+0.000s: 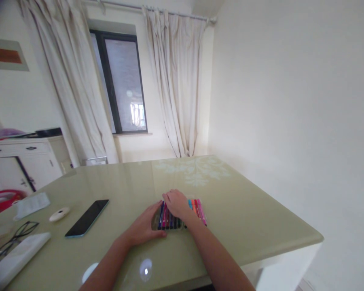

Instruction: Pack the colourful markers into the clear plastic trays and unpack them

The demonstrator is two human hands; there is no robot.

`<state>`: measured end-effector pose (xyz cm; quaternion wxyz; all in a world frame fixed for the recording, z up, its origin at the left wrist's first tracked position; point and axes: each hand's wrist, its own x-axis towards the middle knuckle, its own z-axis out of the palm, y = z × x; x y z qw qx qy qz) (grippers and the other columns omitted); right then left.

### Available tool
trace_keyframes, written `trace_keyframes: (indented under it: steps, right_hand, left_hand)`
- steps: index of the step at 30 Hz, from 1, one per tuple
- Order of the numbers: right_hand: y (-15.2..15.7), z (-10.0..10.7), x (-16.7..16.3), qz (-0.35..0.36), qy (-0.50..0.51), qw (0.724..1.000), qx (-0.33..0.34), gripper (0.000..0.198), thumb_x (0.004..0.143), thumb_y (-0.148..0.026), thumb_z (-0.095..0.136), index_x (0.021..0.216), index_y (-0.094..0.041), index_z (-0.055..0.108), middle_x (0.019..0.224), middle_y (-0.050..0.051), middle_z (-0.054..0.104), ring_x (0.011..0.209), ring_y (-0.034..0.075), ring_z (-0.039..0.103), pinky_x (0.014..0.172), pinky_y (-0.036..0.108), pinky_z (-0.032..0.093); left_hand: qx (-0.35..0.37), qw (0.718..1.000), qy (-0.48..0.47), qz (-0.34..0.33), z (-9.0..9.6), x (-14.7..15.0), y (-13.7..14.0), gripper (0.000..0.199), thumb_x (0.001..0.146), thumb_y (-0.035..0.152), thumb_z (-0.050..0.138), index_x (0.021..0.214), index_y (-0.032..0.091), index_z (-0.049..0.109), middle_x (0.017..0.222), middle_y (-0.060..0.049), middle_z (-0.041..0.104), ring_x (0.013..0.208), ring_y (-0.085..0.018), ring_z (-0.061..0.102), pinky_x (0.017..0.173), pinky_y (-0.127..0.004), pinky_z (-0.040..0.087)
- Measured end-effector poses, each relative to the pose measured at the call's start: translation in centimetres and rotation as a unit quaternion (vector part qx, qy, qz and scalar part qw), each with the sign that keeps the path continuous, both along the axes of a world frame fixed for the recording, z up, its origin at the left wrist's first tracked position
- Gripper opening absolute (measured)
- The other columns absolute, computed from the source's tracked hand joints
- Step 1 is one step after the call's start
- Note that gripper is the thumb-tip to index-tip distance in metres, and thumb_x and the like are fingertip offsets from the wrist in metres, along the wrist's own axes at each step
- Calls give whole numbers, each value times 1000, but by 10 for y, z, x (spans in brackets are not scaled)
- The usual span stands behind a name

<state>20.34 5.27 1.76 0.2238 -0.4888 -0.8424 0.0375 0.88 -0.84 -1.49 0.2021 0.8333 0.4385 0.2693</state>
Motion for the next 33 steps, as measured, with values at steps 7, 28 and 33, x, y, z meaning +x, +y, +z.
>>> trace_keyframes:
  steps: [7,28,33]
  right_hand:
    - [8,-16,-36,-95,15,995,-35,43,106,-30,38,91,-15,75,95,16,75,90,24,69,81,33,45]
    - [6,-26,-20,10,279,960,-29,26,97,-33,53,75,-21,57,70,-3,60,71,15,56,68,24,38]
    - [14,-27,-10,-51,368,928,-27,42,103,-46,34,68,-24,44,65,-2,53,66,17,51,62,27,38]
  left_hand:
    - [4,1000,-29,-10,-1,1,-1,113,68,57,86,160,25,29,162,-14,41,147,-37,41,122,-53,32]
    - [-44,998,2,46,1,5,-2,117,62,61,86,159,20,35,158,-17,47,142,-37,48,120,-52,35]
    - [-59,996,24,68,-2,4,-1,119,61,63,86,158,16,36,160,-21,41,146,-39,42,122,-54,31]
